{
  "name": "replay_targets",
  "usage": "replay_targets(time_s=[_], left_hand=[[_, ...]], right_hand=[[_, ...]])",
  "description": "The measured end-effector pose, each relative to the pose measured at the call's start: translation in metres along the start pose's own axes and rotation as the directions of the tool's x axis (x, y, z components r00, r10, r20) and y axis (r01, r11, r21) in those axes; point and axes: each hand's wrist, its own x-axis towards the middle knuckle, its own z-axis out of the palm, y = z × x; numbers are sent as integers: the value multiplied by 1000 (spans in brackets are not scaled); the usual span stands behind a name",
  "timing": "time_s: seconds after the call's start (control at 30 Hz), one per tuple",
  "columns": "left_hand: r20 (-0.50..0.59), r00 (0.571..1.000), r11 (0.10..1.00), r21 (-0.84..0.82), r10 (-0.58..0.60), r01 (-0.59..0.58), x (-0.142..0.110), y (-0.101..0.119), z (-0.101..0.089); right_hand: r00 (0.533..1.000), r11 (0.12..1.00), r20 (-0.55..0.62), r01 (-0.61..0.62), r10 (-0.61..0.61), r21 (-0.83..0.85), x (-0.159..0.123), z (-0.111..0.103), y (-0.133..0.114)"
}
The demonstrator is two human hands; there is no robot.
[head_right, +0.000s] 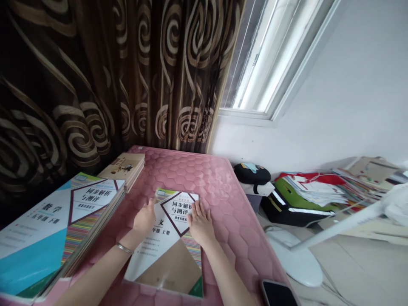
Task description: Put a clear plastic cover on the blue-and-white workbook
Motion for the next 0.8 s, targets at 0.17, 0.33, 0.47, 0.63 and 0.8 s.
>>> replay_targets(time_s=[0.17,0.33,0.47,0.63,0.8], left_hand=[[-132,986,983,169,99,-76,-7,16,0],[-7,924,924,-6,383,-383,-8,72,20],[78,875,874,-149,477,-463,4,101,29],[50,923,920,-106,383,-376,31,73,25],[34,920,920,-33,391,-390,48,26,20]], right_hand=[[999,1000,-50,-4,5,26,-21,8,6],[995,1000,-99,17,-15,25,-18,12,9],[994,1000,-107,26,-25,4,-17,13,11],[994,1000,-107,11,-9,25,-17,12,12],[995,999,-103,-8,12,42,-16,11,10]])
